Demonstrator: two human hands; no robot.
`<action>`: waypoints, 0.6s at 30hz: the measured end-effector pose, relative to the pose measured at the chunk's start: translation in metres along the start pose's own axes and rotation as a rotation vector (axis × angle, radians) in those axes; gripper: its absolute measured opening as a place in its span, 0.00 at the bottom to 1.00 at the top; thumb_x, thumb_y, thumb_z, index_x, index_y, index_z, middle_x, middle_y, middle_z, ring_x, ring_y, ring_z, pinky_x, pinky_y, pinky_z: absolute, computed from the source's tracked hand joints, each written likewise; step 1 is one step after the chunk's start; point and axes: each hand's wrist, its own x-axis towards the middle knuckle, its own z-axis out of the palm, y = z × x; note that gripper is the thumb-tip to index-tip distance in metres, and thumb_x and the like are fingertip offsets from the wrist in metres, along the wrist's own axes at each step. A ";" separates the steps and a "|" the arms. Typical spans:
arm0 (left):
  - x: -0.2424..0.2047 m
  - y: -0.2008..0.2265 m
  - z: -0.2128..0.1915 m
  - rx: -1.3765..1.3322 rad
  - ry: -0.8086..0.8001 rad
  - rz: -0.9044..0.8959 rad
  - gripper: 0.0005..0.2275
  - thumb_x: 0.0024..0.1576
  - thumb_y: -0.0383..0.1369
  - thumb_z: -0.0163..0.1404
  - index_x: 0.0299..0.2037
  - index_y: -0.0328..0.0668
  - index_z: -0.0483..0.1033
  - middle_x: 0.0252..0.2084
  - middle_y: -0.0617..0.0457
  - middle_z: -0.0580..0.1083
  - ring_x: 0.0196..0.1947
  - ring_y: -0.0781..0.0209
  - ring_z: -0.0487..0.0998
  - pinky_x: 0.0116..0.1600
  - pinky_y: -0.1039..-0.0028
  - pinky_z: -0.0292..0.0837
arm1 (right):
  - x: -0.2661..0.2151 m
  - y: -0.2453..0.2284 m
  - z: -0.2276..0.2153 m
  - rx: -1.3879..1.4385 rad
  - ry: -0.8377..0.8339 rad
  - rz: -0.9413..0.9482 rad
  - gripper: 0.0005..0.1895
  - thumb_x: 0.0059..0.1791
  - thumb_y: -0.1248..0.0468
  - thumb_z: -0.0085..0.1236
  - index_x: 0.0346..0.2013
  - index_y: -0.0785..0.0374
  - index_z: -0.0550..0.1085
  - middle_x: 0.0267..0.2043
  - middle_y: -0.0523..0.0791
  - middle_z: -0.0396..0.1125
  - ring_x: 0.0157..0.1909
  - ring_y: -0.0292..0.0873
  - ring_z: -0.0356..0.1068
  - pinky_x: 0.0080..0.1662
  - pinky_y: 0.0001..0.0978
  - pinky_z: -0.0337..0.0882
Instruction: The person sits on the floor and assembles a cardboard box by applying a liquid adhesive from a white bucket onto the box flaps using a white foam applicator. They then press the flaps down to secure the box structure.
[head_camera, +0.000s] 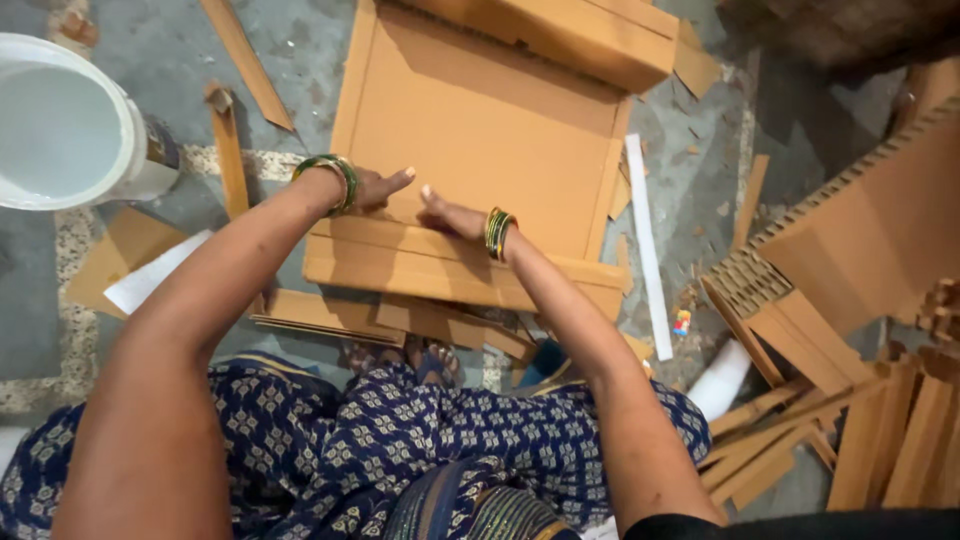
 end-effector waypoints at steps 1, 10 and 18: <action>-0.003 0.003 0.000 0.075 0.013 0.013 0.46 0.58 0.69 0.14 0.62 0.44 0.77 0.68 0.44 0.70 0.68 0.43 0.68 0.74 0.54 0.56 | 0.004 0.004 -0.009 0.124 -0.007 -0.009 0.58 0.48 0.23 0.18 0.71 0.69 0.57 0.74 0.53 0.52 0.73 0.53 0.58 0.71 0.46 0.53; -0.019 -0.004 0.015 0.032 0.037 0.032 0.48 0.55 0.71 0.15 0.61 0.44 0.77 0.69 0.42 0.68 0.70 0.41 0.65 0.74 0.54 0.54 | 0.004 -0.003 -0.004 -0.331 0.103 0.061 0.56 0.48 0.23 0.16 0.69 0.67 0.58 0.73 0.57 0.51 0.73 0.57 0.48 0.69 0.50 0.49; -0.025 0.004 0.008 0.033 0.036 0.050 0.43 0.55 0.69 0.23 0.60 0.47 0.79 0.68 0.43 0.68 0.69 0.42 0.66 0.73 0.53 0.55 | -0.018 0.000 -0.008 0.011 0.012 0.005 0.53 0.48 0.25 0.14 0.71 0.59 0.58 0.77 0.52 0.49 0.77 0.52 0.47 0.72 0.47 0.48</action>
